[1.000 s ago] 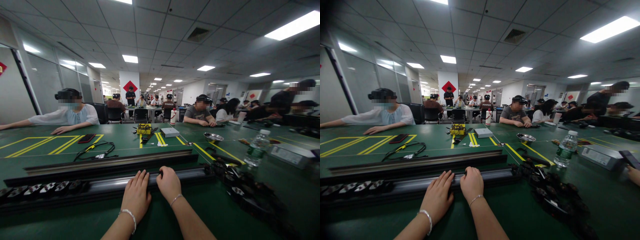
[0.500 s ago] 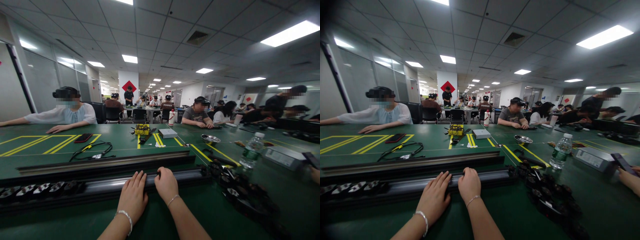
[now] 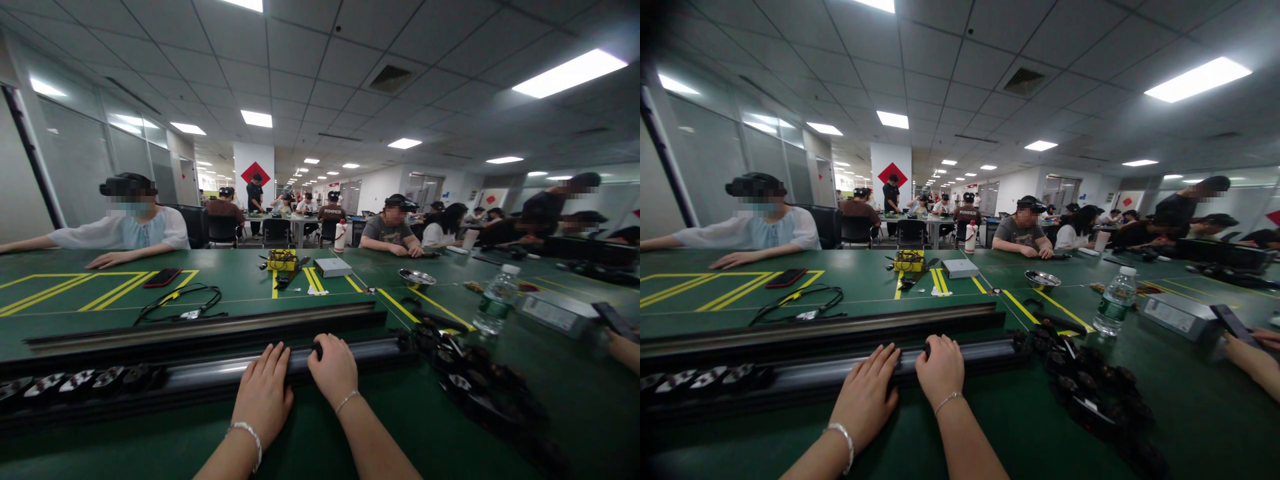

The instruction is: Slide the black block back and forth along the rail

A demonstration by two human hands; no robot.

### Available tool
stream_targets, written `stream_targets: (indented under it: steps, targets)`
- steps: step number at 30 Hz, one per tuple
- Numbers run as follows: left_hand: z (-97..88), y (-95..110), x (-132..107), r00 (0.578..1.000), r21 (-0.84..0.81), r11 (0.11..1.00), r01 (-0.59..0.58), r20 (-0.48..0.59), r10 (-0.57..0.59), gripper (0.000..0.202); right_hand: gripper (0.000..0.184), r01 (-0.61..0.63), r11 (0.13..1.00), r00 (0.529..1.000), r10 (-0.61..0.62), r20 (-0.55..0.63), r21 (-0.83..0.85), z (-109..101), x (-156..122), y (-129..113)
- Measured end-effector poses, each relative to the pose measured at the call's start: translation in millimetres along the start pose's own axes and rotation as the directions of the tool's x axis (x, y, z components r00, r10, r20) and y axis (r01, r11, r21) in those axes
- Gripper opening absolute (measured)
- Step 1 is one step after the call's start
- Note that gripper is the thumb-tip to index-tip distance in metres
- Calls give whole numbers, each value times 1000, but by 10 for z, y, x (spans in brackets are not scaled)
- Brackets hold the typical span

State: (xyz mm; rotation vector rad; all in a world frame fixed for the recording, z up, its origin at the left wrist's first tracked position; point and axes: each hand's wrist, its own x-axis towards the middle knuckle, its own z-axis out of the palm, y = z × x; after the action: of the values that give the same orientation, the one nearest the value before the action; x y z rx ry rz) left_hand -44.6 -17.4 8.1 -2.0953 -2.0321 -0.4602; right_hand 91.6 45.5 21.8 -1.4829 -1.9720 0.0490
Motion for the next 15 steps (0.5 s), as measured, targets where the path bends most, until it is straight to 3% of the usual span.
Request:
stream_targets:
  steps: [15]
  targets:
    - [-10,3,9,1000,-6,1000,1,11,-1,57,16,-34,999,999,34,27,-16,-67,14,-26]
